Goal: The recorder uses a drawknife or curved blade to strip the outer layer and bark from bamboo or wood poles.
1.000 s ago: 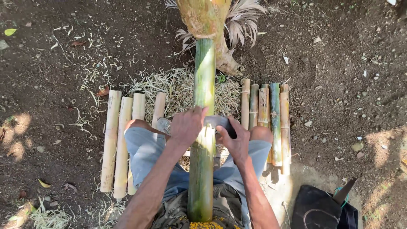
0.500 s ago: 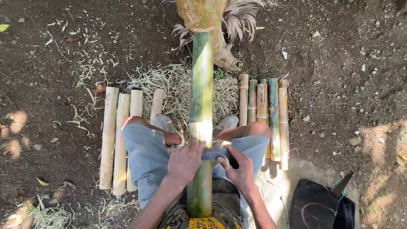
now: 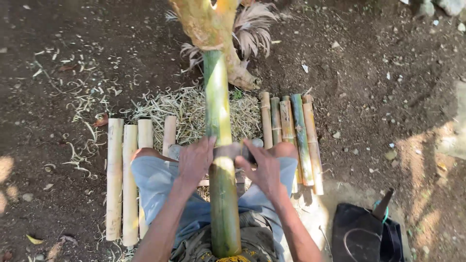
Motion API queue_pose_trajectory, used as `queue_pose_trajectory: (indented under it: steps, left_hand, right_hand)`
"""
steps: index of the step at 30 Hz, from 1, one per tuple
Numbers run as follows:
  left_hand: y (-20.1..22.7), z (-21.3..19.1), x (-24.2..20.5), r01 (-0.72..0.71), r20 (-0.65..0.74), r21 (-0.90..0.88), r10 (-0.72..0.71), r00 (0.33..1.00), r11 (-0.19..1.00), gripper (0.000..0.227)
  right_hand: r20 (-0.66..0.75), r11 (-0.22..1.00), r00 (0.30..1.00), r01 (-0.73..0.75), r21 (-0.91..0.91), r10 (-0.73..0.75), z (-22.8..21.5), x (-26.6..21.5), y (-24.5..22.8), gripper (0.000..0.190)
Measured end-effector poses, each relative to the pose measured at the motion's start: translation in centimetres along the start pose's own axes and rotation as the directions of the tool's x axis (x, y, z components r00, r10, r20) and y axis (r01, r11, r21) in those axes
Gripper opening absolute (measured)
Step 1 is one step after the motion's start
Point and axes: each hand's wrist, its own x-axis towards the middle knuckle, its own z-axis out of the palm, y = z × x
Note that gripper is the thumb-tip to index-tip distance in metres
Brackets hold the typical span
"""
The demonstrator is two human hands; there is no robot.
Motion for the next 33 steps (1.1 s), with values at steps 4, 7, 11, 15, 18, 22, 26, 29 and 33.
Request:
queue_pose_trajectory:
  steps: [4,7,11,15,18,22,26,29,33]
  left_hand:
    - [-2.9,2.4,7.8,-0.054,-0.104,-0.012,0.053,0.993,0.998,0.037]
    - [-5.4,4.7,12.5,-0.037,-0.097,0.029,0.040,0.994,0.999,0.046]
    - [-5.7,4.9,14.2,-0.013,-0.073,0.055,0.017,0.997,0.998,0.048]
    - [-4.2,4.0,11.5,-0.013,-0.097,0.088,0.022,0.995,0.996,0.049]
    - [-1.9,2.2,6.3,-0.013,-0.076,0.007,0.014,0.997,1.000,0.042]
    - [-0.6,1.6,3.8,-0.042,-0.131,0.007,0.042,0.990,0.999,0.042]
    - [-2.8,3.2,8.4,0.074,0.043,-0.046,-0.072,0.996,0.996,0.045]
    - [-5.8,5.7,12.8,0.054,0.015,-0.061,-0.053,0.998,0.997,0.049]
    - [-6.6,6.6,14.1,-0.088,-0.157,0.090,0.102,0.982,0.992,0.051]
  right_hand:
    - [-0.068,0.987,0.997,0.034,-0.154,-0.044,1.4,6.9,1.8,0.054]
    - [-0.202,0.971,0.954,0.198,-0.133,-0.222,2.9,10.9,4.3,0.053]
    - [-0.174,0.994,0.982,0.061,-0.096,-0.077,3.1,12.0,4.4,0.053]
    - [-0.258,0.976,0.942,0.205,-0.073,-0.217,4.1,10.2,6.4,0.050]
    - [-0.145,0.994,0.984,0.105,-0.004,-0.104,1.1,5.4,1.2,0.045]
    - [-0.077,0.999,0.996,0.036,0.023,-0.035,0.9,3.8,2.0,0.047]
    - [-0.091,0.990,0.986,0.138,0.017,-0.136,1.1,7.9,2.5,0.047]
    - [-0.101,0.991,0.987,0.115,-0.073,-0.122,1.3,11.8,2.6,0.047]
    - [-0.151,0.984,0.978,0.124,-0.129,-0.144,2.1,12.4,4.2,0.046]
